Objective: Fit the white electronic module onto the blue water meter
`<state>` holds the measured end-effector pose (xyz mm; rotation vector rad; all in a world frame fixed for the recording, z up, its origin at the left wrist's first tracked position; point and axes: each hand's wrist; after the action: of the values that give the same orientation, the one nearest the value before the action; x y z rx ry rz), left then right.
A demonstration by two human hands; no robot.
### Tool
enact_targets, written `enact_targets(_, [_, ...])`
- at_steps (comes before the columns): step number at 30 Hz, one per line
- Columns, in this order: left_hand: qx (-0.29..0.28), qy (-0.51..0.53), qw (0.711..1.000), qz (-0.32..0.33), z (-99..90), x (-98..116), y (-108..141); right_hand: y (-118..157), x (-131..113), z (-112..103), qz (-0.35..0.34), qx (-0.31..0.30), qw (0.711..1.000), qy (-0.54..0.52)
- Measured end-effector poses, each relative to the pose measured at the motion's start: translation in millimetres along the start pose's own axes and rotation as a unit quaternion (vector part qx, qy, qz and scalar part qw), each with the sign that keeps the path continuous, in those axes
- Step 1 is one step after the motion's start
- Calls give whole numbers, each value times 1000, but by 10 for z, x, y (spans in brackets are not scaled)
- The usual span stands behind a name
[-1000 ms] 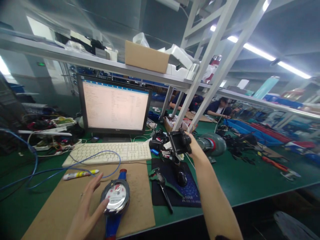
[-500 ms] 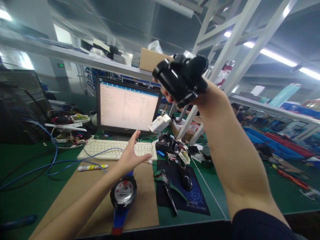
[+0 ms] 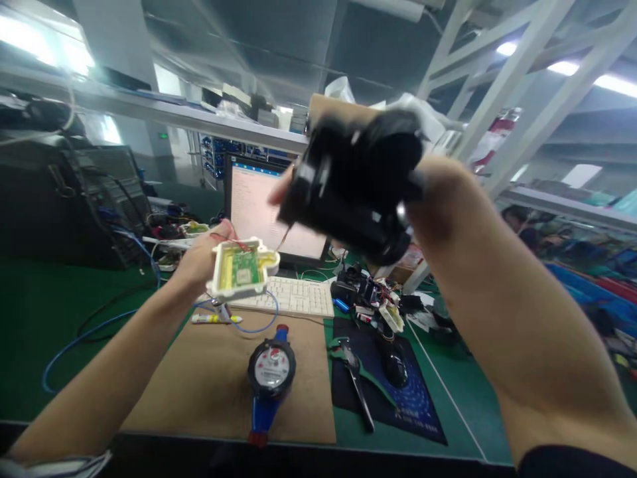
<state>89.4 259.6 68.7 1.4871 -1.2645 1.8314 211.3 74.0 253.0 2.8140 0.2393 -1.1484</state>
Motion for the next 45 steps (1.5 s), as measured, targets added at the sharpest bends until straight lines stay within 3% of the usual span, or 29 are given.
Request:
enact_targets(2, [15, -56, 998, 3, -268, 25, 181, -104, 273, 350, 39, -145, 987, 51])
enact_targets(3, [25, -87, 996, 0, -381, 14, 275, -169, 434, 543, 61, -172, 976, 121])
enact_targets(5, [51, -140, 989, -11, -578, -48, 451, -294, 773, 922, 97, -142, 964, 201])
enact_targets(7, [83, -194, 977, -25, -753, -132, 604, -381, 1095, 1242, 156, -57, 919, 358])
enact_targets(9, [95, -261, 960, -41, -910, -214, 738, -421, 1375, 1470, 171, -17, 904, 392])
enact_targets(11, [69, -337, 936, -67, -1038, -288, 861, -430, 1605, 1617, 172, -5, 907, 384])
enact_targets(14, [-12, -442, 890, -113, -1156, -408, 1031, -433, 1834, 1747, 170, -10, 911, 376])
enact_targets(19, [-126, -541, 814, -171, -1201, -581, 1283, -479, 1941, 1856, 165, -39, 915, 367])
enact_targets(21, [-141, -569, 789, -184, -1147, -577, 1370, -503, 1948, 1895, 162, -49, 916, 363])
enact_targets(23, [-143, -573, 787, -177, -1004, -533, 1436, -523, 1953, 1944, 161, -54, 918, 357])
enact_targets(24, [-142, -560, 799, -166, -892, -508, 1456, -530, 1953, 1968, 162, -52, 919, 354])
enact_targets(27, [-146, -438, 878, -122, -434, -493, 1435, -505, 1926, 1976, 168, -32, 926, 337])
enact_targets(29, [-171, -361, 906, -136, -115, -567, 1349, -402, 1892, 1895, 172, 1, 932, 319])
enact_targets(31, [-164, -323, 920, -147, 133, -696, 1225, -196, 1865, 1769, 184, 86, 939, 277])
enact_targets(33, [-146, -312, 926, -153, 288, -844, 1099, 101, 1864, 1680, 242, 178, 923, 239])
enact_targets(35, [-137, -296, 932, -160, 369, -973, 1008, 435, 1901, 1710, 358, 186, 885, 233])
enact_targets(38, [-141, -244, 944, -173, 421, -1091, 973, 851, 2025, 2006, 527, 55, 814, 239])
enact_targets(41, [-133, -217, 951, -175, 458, -1115, 1016, 1081, 2177, 2403, 580, 19, 786, 212])
enact_targets(45, [-109, -207, 958, -163, 509, -1087, 1064, 1224, 2354, 2669, 555, 74, 803, 205])
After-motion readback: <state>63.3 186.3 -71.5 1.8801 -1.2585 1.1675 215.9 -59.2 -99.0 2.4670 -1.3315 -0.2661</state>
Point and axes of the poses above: each hand's wrist, its own y-axis away from the middle knuckle, its own z-axis out of the palm, x = y × z, and after that the axes turned 7 degrees about -x, right-handed
